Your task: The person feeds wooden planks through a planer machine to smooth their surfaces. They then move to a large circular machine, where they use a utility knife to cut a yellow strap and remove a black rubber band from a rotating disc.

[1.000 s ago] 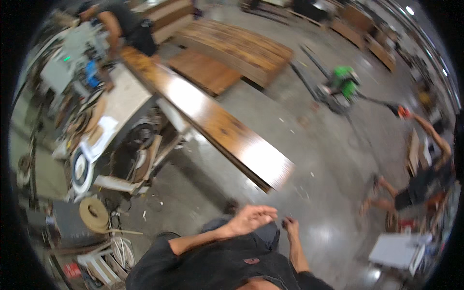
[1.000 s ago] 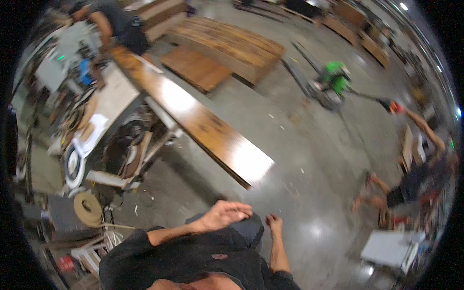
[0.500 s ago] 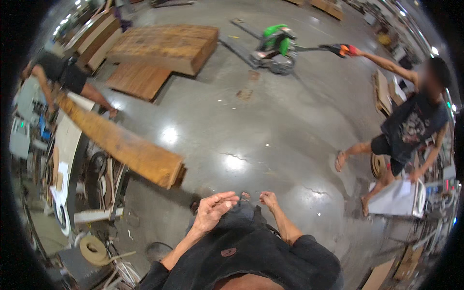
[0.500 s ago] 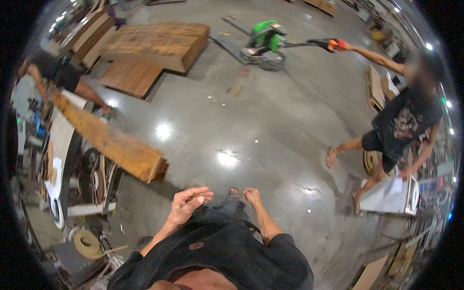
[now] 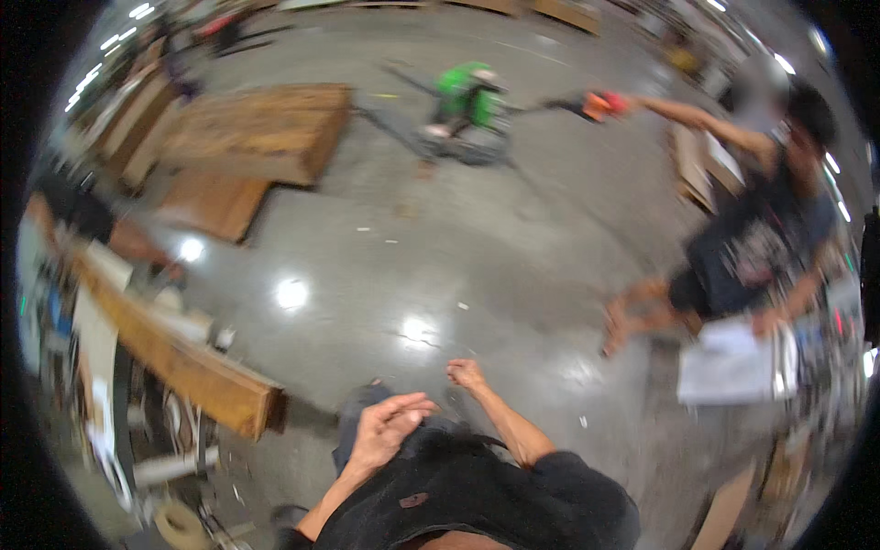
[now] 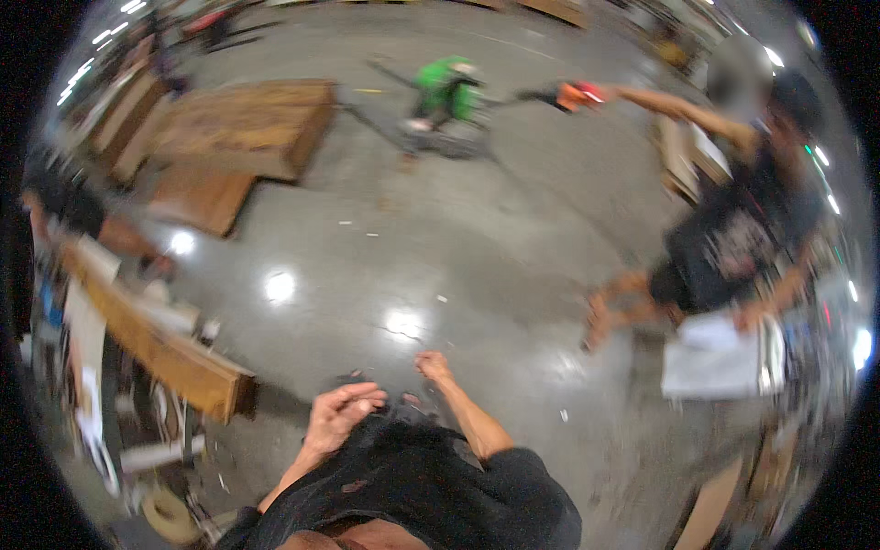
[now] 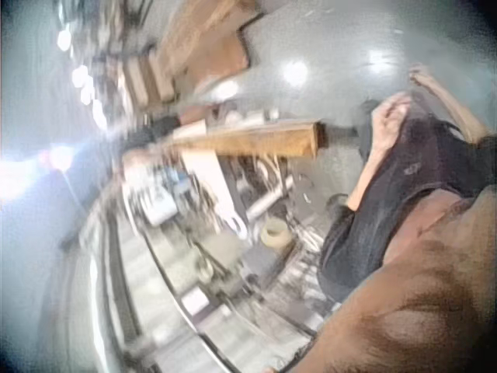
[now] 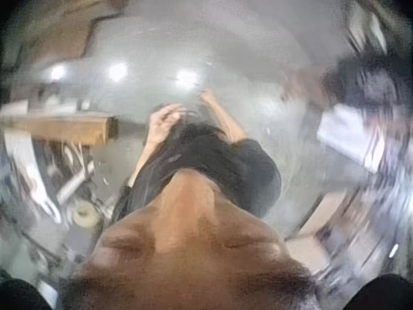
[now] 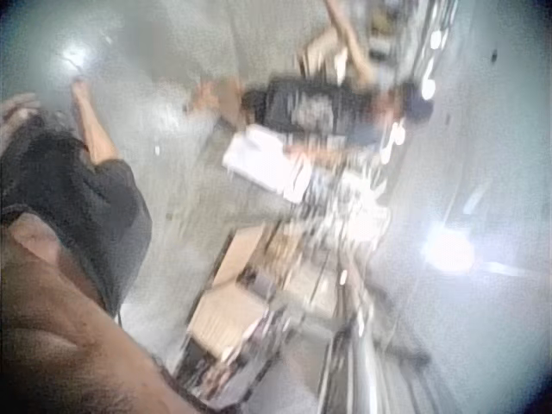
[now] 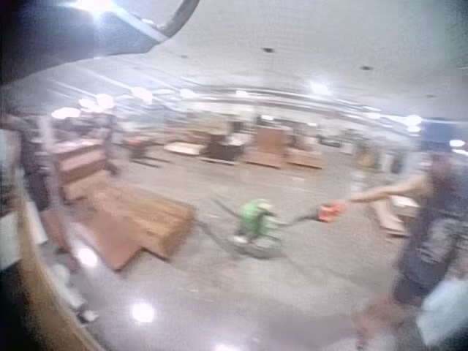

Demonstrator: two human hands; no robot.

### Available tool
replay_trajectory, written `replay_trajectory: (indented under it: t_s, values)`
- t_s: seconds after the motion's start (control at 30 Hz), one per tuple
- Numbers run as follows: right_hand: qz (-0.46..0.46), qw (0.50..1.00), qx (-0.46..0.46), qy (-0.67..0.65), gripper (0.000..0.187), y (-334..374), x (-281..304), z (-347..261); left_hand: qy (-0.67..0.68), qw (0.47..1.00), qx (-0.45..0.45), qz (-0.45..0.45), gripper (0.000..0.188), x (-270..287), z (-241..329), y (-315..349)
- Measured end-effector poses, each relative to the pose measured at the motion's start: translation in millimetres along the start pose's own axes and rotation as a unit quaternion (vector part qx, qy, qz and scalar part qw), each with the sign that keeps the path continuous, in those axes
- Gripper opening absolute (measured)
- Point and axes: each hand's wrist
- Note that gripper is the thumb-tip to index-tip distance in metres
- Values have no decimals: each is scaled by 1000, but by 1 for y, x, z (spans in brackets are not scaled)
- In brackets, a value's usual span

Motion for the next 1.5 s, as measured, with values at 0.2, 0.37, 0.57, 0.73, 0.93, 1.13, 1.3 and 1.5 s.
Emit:
replay_trajectory:
  t_s: [0.2,0.37,0.57,0.73,0.93,1.13,1.3,1.5]
  values:
    - [-100,991,87,-15,24,-85,-35,-129,-25,999,-31,-25,39,64,24,-64]
    - [-170,978,18,123,20,-142,-29,-193,59,988,-123,74,40,112,69,-118]
    - [-161,963,-67,205,11,-203,-34,-253,106,955,-188,204,39,165,130,-129]
    - [-227,936,-32,265,9,-292,-87,-297,165,920,-199,295,35,213,129,-142]
    - [-306,900,-48,308,13,-402,-188,-363,138,902,-189,363,38,298,170,-175]
    - [-368,900,-52,226,13,-471,-299,-463,142,877,-232,396,38,397,257,-220]
    - [-408,880,24,241,9,-537,-407,-546,175,845,-252,438,37,457,289,-240]
    - [-551,802,141,183,37,-500,-581,-676,155,831,-223,485,37,538,314,-239]
Point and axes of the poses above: each hand's wrist, its own y-axis away from the middle knuckle, its own x-axis out of the back of the hand, z = x × y, and after that the axes turned 8 degrees about -z, right-handed
